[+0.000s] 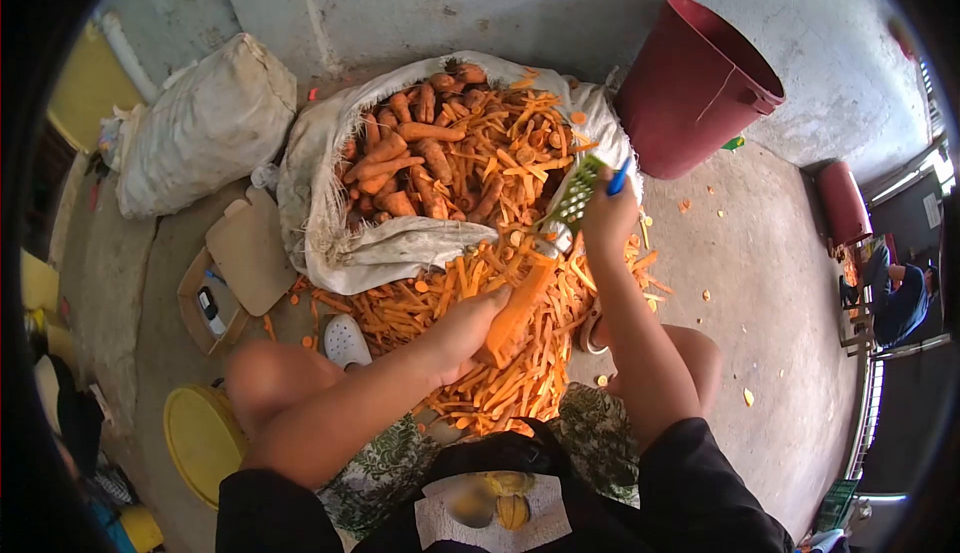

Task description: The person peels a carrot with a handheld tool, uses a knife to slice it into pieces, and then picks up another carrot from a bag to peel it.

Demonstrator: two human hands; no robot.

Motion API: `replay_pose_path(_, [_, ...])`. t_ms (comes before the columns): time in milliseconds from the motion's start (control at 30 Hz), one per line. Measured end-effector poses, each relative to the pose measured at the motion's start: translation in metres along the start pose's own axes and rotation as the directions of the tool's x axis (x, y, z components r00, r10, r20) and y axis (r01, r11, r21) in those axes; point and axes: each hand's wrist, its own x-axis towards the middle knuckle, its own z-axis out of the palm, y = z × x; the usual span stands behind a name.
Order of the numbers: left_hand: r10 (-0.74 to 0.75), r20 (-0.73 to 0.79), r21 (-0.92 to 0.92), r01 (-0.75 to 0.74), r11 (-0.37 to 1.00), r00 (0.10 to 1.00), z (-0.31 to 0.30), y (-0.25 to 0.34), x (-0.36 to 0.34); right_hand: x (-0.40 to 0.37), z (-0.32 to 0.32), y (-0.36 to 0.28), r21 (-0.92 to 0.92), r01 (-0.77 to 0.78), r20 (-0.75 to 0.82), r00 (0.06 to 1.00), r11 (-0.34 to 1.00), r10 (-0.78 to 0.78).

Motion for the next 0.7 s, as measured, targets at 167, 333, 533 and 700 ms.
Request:
replay_pose_path(167, [0.073,0.087,0.090,-0.081,0.993,0.994,-0.015,0.010,0.004,0.014,-0.014,-0.005,0.178,-0.023,0.094,0.996,0.984,0.007])
replay_pose_path(333, [0.516,0.006,0.832,-0.290,0.472,0.857,-0.017,0.036,-0.003,-0.010,-0.024,-0.026,-0.125,0.297,0.626,0.764,0.947,-0.157])
replay_pose_path(533, [0.744,0.091,0.962,-0.250,0.105,0.662,-0.039,0.039,-0.002,-0.045,-0.027,-0.042,-0.199,0.534,0.856,0.502,0.822,-0.119])
replay_pose_path(700, [0.732,0.041,0.962,-0.224,0.155,0.680,-0.041,0.041,-0.005,-0.052,-0.022,-0.037,-0.148,0.539,0.877,0.460,0.829,-0.143])
